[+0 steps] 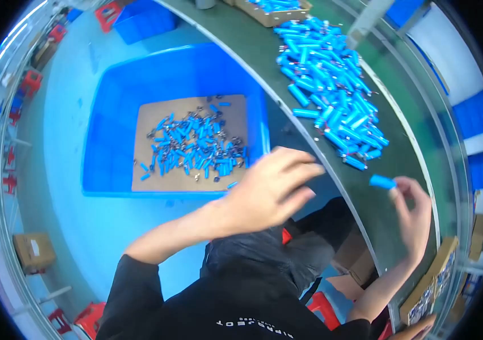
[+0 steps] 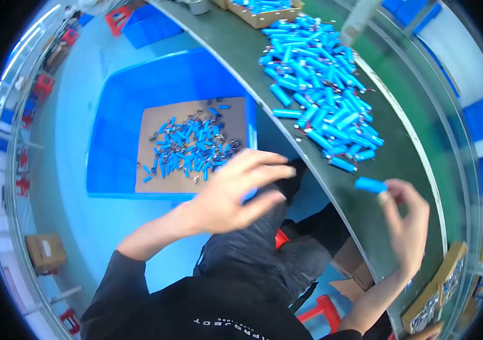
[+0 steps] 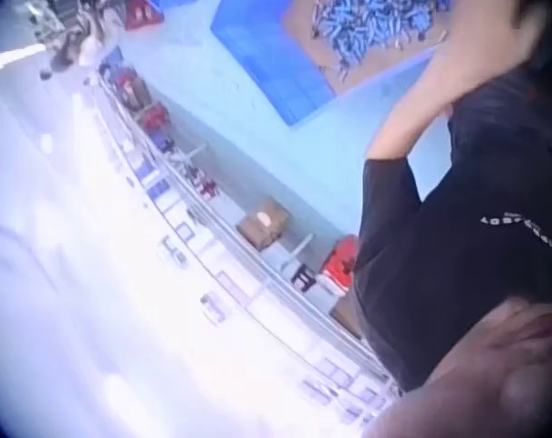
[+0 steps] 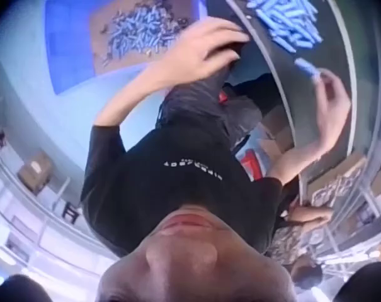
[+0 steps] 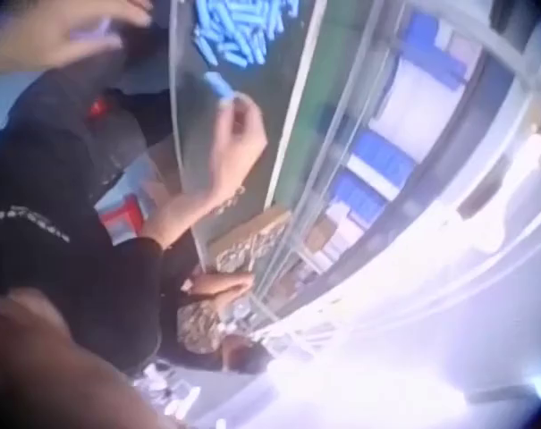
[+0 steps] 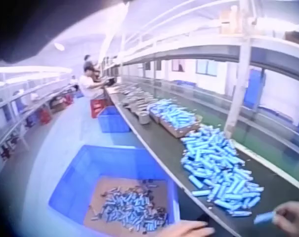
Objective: The person assembles small electronic components by hand, attaching plastic caps and metal connectors to cylindrical batteries at an assembly station.
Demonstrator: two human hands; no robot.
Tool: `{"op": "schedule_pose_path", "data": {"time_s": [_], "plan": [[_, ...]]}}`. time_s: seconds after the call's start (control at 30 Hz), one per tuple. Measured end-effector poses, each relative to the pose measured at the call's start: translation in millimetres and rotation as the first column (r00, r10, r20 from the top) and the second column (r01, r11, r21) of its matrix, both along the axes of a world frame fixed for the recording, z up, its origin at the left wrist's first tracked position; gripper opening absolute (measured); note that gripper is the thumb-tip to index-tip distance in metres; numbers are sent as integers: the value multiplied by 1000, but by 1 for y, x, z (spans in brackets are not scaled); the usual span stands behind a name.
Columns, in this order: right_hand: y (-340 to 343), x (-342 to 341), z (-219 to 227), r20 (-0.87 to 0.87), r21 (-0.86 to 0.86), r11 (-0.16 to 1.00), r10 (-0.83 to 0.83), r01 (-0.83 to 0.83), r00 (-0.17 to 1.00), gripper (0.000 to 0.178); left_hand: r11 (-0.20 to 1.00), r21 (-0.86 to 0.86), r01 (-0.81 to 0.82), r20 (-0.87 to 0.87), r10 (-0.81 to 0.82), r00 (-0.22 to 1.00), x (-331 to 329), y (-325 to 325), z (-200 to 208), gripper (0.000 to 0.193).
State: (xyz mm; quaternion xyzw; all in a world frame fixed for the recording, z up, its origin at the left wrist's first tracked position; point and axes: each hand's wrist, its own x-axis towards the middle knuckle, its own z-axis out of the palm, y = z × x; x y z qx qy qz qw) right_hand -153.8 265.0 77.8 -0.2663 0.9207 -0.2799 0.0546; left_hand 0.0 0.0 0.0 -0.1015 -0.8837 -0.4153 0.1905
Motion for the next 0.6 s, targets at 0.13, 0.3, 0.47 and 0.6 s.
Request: {"op": "schedule_pose_path", "data": {"time_s": [0.13, 0.3, 0.47, 0.6], "plan": [[-94, 57, -17, -73, -125, 866, 479, -484, 875, 21, 948, 282, 147, 29, -161, 986, -2, -15, -13, 53], [-136, 45, -48, -178, -119, 891, 416, -439, 892, 39, 983, 182, -11, 434, -70, 898, 10, -84, -52, 22], [-99, 35, -85, -102, -267, 963, 8, -35, 995, 22, 973, -198, -116, 798, 228, 557, 65, -249, -183, 30], [-66, 44, -114, -132, -359, 929, -148, 91, 980, 18, 982, -178, 64, 977, 168, 129, 93, -309, -291, 29]]}}
